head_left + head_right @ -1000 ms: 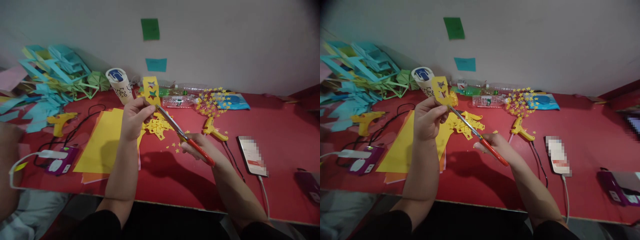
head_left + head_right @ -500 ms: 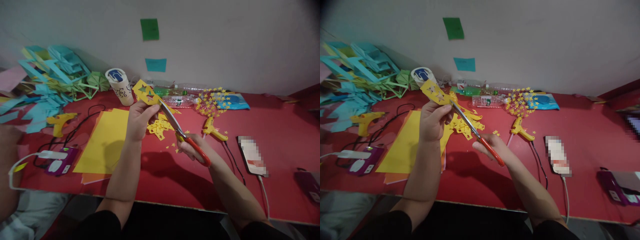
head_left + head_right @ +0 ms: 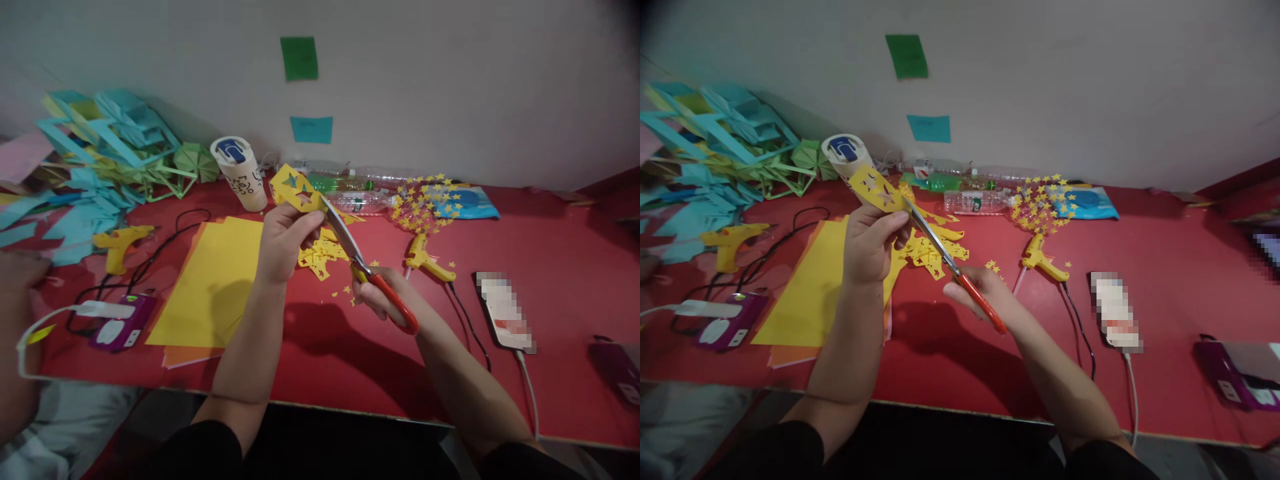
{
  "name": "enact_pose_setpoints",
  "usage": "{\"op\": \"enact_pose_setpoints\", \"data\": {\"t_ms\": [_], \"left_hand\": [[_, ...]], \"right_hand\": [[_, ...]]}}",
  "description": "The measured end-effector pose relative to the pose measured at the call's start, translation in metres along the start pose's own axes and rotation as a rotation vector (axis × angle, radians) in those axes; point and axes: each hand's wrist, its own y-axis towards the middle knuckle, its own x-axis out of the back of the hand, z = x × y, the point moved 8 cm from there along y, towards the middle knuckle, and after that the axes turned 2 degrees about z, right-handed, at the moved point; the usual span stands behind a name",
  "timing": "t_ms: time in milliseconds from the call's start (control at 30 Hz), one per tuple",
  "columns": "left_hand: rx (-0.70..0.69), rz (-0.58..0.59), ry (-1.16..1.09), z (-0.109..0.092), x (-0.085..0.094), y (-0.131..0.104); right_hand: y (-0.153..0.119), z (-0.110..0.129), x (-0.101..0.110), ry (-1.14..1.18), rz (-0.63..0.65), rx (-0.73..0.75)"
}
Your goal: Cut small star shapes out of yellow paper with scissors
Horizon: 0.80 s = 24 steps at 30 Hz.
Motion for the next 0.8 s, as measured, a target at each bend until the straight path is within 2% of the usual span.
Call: {"op": "enact_pose_setpoints", "data": {"t_ms": [267, 500, 800], "left_hand": [[0.017, 0.0, -0.013, 0.003, -0.001, -0.0008], [0.021, -0.008, -0.048, 0.001, -0.0018, -0.0002], [0.017, 0.011, -0.075, -0.0011, -0.0019, -0.0001]], "right_hand": [[-0.0015, -0.0074, -0.0003, 0.036, -0.032, -0.06], [-0.0009, -0.0037, 0.0021, 0.009, -0.06, -0.103], [-0.0002, -0.0031, 0.0055, -0.017, -0.061, -0.056]]}}
